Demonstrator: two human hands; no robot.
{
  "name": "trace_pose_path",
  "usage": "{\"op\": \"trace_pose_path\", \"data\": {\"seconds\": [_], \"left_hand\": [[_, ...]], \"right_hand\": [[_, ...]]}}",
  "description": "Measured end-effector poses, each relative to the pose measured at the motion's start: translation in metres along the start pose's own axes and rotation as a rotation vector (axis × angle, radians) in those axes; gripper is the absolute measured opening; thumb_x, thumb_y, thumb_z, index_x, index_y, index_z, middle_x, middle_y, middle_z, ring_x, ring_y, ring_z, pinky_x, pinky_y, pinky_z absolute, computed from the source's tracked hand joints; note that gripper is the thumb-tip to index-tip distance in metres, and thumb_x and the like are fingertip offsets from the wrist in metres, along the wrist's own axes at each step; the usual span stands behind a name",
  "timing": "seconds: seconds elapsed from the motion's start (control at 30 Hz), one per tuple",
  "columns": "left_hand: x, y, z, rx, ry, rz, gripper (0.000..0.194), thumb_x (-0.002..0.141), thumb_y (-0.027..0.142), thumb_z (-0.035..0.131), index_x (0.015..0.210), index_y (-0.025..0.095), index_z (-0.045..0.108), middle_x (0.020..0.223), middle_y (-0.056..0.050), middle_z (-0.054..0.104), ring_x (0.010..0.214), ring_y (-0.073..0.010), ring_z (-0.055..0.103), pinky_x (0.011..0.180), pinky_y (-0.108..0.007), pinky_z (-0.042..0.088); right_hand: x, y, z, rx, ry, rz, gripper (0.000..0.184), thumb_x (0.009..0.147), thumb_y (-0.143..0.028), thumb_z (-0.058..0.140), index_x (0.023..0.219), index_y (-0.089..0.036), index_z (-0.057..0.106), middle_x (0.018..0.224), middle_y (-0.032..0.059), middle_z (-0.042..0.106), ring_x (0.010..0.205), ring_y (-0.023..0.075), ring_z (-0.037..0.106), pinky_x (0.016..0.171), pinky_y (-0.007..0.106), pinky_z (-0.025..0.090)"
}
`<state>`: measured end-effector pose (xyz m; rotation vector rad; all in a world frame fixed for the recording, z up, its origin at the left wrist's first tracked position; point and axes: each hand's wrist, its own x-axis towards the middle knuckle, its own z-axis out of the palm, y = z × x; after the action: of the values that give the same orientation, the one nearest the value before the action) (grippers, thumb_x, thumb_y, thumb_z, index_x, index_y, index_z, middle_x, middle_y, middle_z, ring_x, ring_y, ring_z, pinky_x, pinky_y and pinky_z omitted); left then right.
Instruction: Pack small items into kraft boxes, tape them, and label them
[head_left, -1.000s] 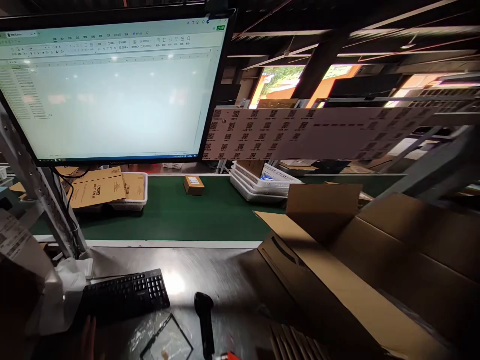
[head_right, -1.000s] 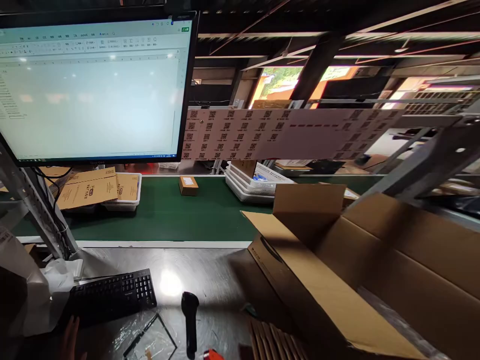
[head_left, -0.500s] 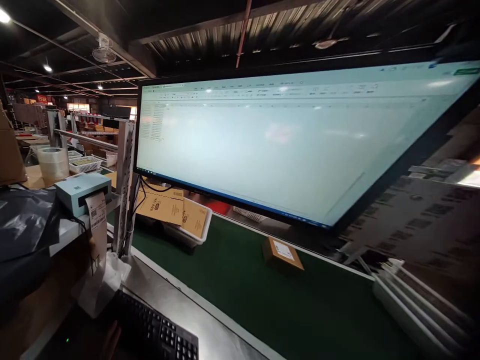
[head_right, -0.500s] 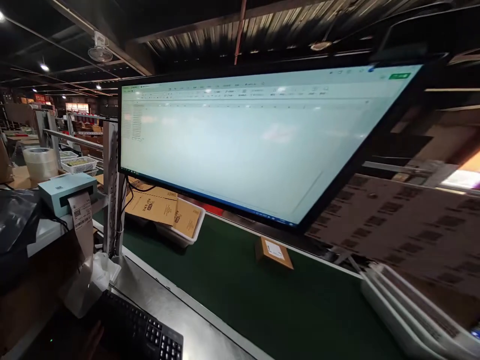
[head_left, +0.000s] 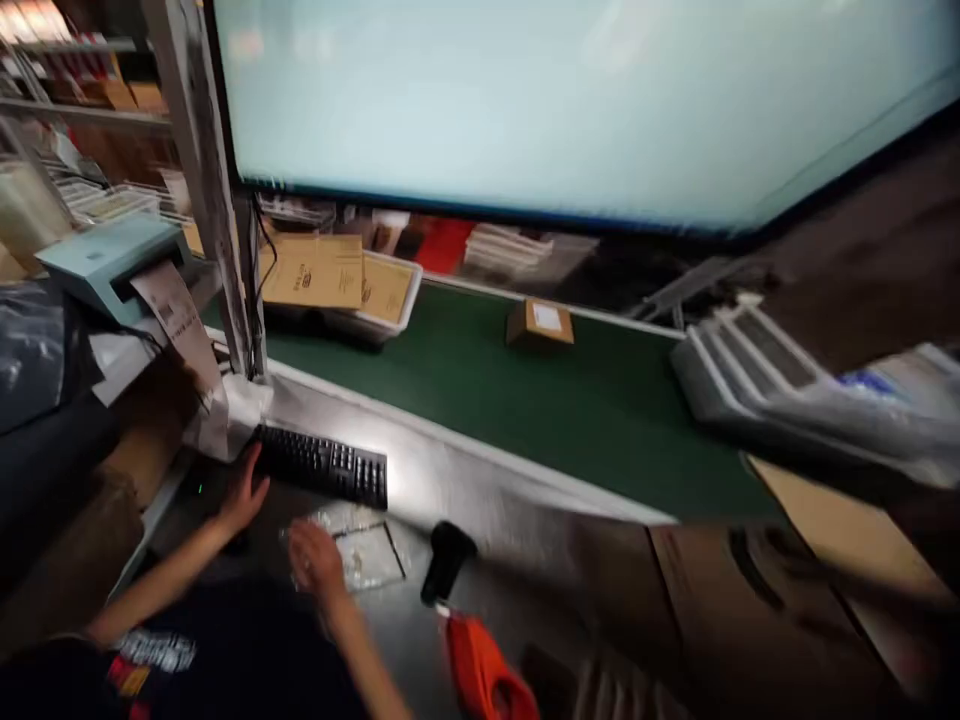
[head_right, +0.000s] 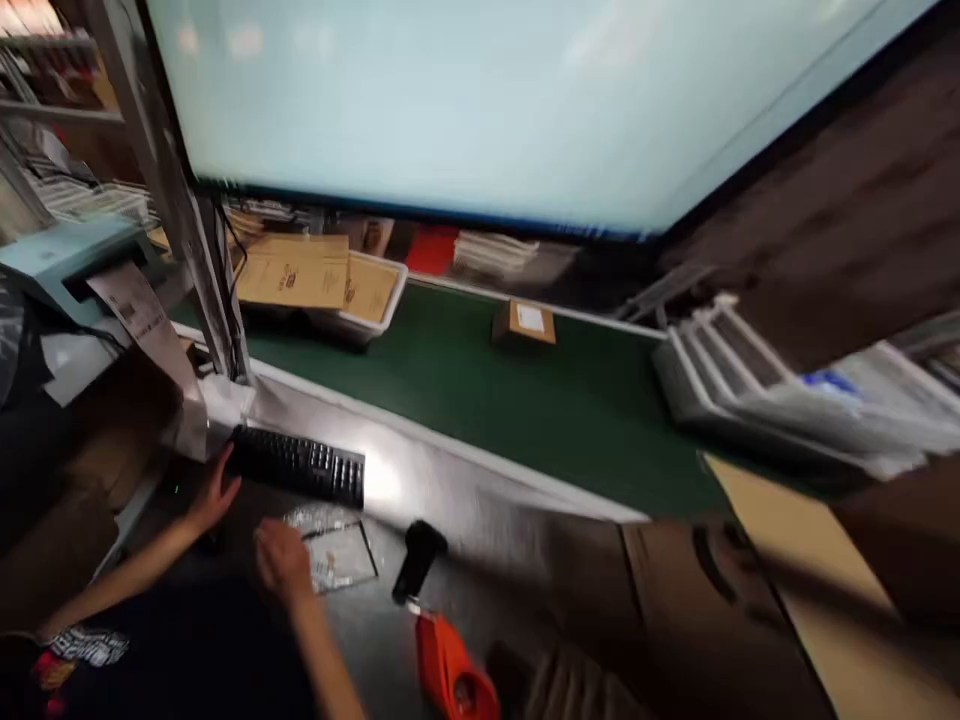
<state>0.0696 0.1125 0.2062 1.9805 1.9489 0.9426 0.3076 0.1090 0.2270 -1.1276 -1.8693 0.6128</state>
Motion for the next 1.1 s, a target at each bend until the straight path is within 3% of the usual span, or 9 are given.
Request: {"op": "trace_pose_path", "data": {"seconds": [0.07,0.13,0.27,0.4,0.6,0.73,0.87,0.93,1.1], "left_hand": [[0.006,0.005,-0.004,-0.036,-0.156,0.009,0.051,0.109,0.03,0.042,0.157,0.014,0.048,0.153,-0.019,0.06,0.142,-0.0274,0.055,0.123,-0.052,0.045],[-0.003,0.009,0.01,-0.052,-0.445,0.182,0.043,0.109,0.027,0.043,0.147,0.016,0.06,0.146,-0.015,0.065,0.136,-0.0255,0.059,0.12,-0.048,0.046],[-0.048,0.026,0.045,-0.048,-0.842,0.515,0.04,0.103,0.024,0.054,0.139,0.014,0.068,0.145,-0.016,0.069,0.133,-0.0283,0.06,0.114,-0.045,0.048],[-0.083,0.036,0.067,-0.05,-0.889,0.574,0.046,0.093,0.021,0.067,0.138,0.013,0.069,0.148,-0.018,0.069,0.128,-0.0274,0.065,0.113,-0.04,0.048],[-0.12,0.034,0.068,-0.081,-0.835,0.54,0.045,0.099,0.018,0.04,0.12,-0.012,0.067,0.15,-0.027,0.063,0.142,-0.0306,0.058,0.124,-0.045,0.038],[-0.133,0.031,0.059,-0.085,-0.778,0.459,0.049,0.095,0.02,0.064,0.143,0.006,0.064,0.162,-0.025,0.055,0.151,-0.0332,0.052,0.132,-0.053,0.028],[-0.14,0.019,0.055,-0.083,-0.721,0.366,0.047,0.104,0.023,0.045,0.137,-0.006,0.062,0.162,-0.027,0.053,0.154,-0.031,0.045,0.133,-0.052,0.023],[-0.143,0.012,0.054,-0.068,-0.712,0.338,0.046,0.103,0.024,0.054,0.14,0.0,0.063,0.164,-0.026,0.052,0.155,-0.0318,0.045,0.133,-0.055,0.024],[-0.148,0.001,0.053,-0.004,-0.715,0.313,0.053,0.107,0.027,0.044,0.148,-0.004,0.057,0.164,-0.026,0.052,0.156,-0.0319,0.044,0.135,-0.051,0.021]], "right_hand": [[-0.049,0.016,-0.026,-0.134,0.165,0.309,0.029,0.098,-0.042,0.053,0.111,-0.025,0.072,0.113,0.013,0.077,0.11,0.0334,0.073,0.1,0.058,0.061],[-0.082,0.035,-0.053,-0.359,0.321,0.694,0.053,0.092,-0.047,0.057,0.131,-0.012,0.065,0.138,0.0276,0.067,0.136,0.0432,0.06,0.117,0.066,0.047],[-0.096,0.062,-0.081,-0.423,0.268,1.149,0.089,0.077,-0.048,0.077,0.145,-0.001,0.048,0.156,0.0405,0.047,0.15,0.0513,0.042,0.127,0.065,0.031],[-0.063,0.083,-0.088,-0.29,0.325,1.277,0.069,0.074,-0.036,0.081,0.131,-0.008,0.056,0.145,0.0328,0.06,0.141,0.0445,0.051,0.124,0.056,0.039],[-0.023,0.118,-0.104,-0.145,0.4,1.397,0.02,0.08,-0.018,0.063,0.1,-0.016,0.062,0.082,0.0053,0.068,0.09,0.0243,0.069,0.081,0.034,0.059],[-0.045,0.087,-0.102,0.007,0.423,1.355,0.013,0.08,-0.019,0.062,0.091,-0.022,0.056,0.067,-0.0077,0.057,0.068,0.0136,0.066,0.063,0.022,0.055],[-0.098,0.019,-0.084,0.188,0.351,1.358,0.021,0.072,-0.025,0.071,0.084,-0.024,0.054,0.063,-0.0093,0.06,0.06,0.0124,0.067,0.058,0.021,0.057],[-0.12,-0.011,-0.073,0.293,0.307,1.367,0.027,0.068,-0.03,0.077,0.084,-0.024,0.057,0.063,-0.0089,0.061,0.059,0.0141,0.069,0.057,0.025,0.059],[-0.133,-0.045,-0.054,0.407,0.193,1.366,0.051,0.062,-0.053,0.087,0.093,-0.024,0.06,0.054,-0.0096,0.059,0.05,0.0176,0.065,0.048,0.026,0.049]]}}
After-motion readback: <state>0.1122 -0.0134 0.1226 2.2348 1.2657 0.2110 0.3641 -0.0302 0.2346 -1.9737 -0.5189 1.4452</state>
